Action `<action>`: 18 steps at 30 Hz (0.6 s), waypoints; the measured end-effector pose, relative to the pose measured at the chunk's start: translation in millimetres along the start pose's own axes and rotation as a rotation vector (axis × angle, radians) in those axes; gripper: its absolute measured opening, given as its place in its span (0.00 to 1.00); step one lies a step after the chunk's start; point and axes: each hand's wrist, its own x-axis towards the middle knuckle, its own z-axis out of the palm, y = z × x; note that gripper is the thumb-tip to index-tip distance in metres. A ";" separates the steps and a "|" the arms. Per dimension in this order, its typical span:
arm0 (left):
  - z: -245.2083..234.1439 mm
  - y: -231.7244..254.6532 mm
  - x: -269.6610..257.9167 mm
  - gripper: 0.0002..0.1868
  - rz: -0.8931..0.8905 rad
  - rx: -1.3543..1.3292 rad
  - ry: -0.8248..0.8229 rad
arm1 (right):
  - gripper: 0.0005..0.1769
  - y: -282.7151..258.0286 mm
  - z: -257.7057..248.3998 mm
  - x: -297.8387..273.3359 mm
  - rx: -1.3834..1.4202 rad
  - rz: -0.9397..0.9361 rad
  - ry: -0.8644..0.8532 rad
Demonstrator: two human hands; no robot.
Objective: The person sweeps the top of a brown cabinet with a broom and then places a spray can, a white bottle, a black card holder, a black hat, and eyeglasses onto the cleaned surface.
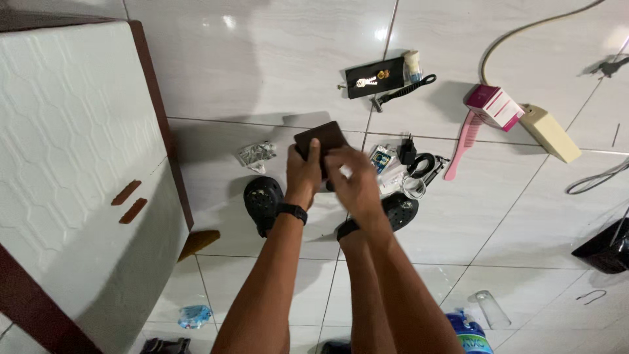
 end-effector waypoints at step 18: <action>-41.2 10.0 5.9 0.30 0.604 0.980 0.468 | 0.35 83.5 -60.2 144.3 -0.935 -0.175 -0.068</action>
